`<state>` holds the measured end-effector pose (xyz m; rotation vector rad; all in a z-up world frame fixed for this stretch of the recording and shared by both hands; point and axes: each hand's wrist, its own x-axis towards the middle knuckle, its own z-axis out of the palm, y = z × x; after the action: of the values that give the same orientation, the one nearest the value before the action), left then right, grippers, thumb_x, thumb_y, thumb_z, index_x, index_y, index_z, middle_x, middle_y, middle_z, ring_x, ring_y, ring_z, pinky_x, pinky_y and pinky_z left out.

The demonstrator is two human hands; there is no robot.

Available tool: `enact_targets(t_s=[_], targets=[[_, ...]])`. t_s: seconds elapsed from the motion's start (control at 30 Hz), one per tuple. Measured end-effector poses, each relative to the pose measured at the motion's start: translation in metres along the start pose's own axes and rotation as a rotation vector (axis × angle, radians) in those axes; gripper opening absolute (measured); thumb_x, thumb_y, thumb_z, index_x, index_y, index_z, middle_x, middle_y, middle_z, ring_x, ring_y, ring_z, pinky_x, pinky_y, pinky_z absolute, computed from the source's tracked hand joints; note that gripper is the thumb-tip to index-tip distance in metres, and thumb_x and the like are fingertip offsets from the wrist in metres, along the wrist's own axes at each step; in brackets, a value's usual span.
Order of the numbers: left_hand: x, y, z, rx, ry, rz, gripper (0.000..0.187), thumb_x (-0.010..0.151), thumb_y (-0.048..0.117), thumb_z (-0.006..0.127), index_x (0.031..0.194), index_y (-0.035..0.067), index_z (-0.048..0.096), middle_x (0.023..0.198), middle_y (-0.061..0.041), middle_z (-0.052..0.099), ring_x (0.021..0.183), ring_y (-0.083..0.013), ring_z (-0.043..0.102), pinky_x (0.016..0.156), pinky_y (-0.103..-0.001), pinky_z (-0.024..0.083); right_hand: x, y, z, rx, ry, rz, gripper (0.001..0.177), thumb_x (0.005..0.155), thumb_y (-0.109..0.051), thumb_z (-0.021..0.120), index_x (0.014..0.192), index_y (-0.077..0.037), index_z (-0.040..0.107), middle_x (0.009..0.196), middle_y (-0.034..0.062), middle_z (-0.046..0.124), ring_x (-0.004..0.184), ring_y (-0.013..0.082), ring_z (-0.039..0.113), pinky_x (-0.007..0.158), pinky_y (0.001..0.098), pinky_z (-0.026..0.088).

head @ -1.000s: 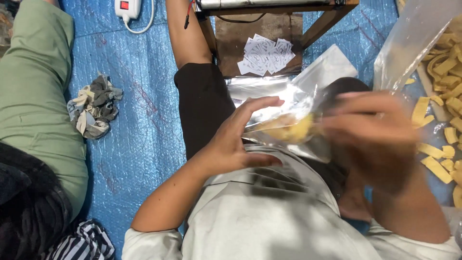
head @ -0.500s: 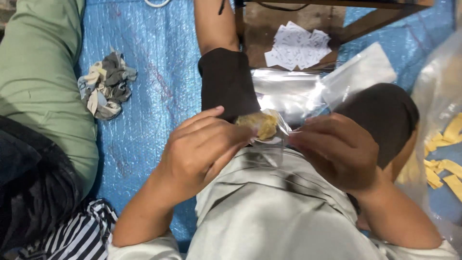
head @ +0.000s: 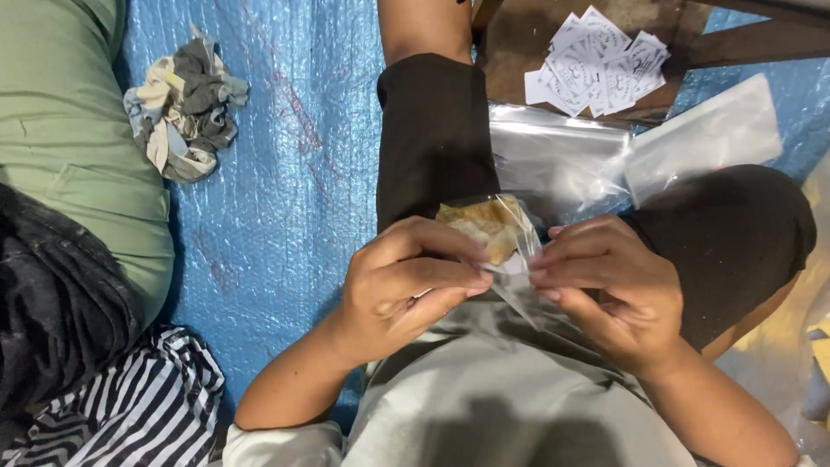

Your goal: A person sitting on the floor is manually filling small plastic bags with snacks and sealing them using a manual heat sealer.

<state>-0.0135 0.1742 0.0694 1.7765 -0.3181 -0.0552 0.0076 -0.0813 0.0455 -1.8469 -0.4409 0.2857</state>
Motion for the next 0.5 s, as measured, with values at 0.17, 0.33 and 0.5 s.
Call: enact_targets(t_s=[0.17, 0.33, 0.5], targets=[[-0.022, -0.013, 0.0, -0.187, 0.161, -0.199, 0.017, 0.084, -0.006, 0.075, 0.091, 0.005, 0.064, 0.095, -0.009, 0.071, 0.091, -0.0209, 0.072, 0.084, -0.031, 0.061, -0.004, 0.01, -0.022, -0.092, 0.017, 0.088, 0.006, 0.079, -0.002, 0.076, 0.082, -0.001, 0.07, 0.086, 0.008, 0.075, 0.085, 0.0189, 0.071, 0.105, 0.0389, 0.051], [-0.031, -0.02, 0.012, -0.448, 0.229, -0.37, 0.01, 0.094, -0.008, 0.064, 0.1, -0.001, 0.068, 0.105, -0.012, 0.066, 0.089, -0.0151, 0.067, 0.083, -0.025, 0.06, -0.018, 0.018, -0.001, -0.072, 0.073, 0.046, 0.025, 0.083, 0.003, 0.064, 0.104, -0.004, 0.075, 0.095, 0.0084, 0.068, 0.09, 0.0193, 0.059, 0.097, 0.0349, 0.049], [-0.001, 0.018, 0.021, -0.115, 0.244, -0.287, 0.024, 0.085, -0.018, 0.073, 0.107, -0.01, 0.069, 0.111, -0.014, 0.063, 0.087, -0.0165, 0.071, 0.08, -0.02, 0.061, -0.018, 0.007, -0.012, -0.367, 0.155, -0.074, 0.047, 0.08, 0.018, 0.077, 0.119, -0.007, 0.077, 0.104, 0.0082, 0.057, 0.09, 0.0196, 0.048, 0.076, 0.03, 0.042]])
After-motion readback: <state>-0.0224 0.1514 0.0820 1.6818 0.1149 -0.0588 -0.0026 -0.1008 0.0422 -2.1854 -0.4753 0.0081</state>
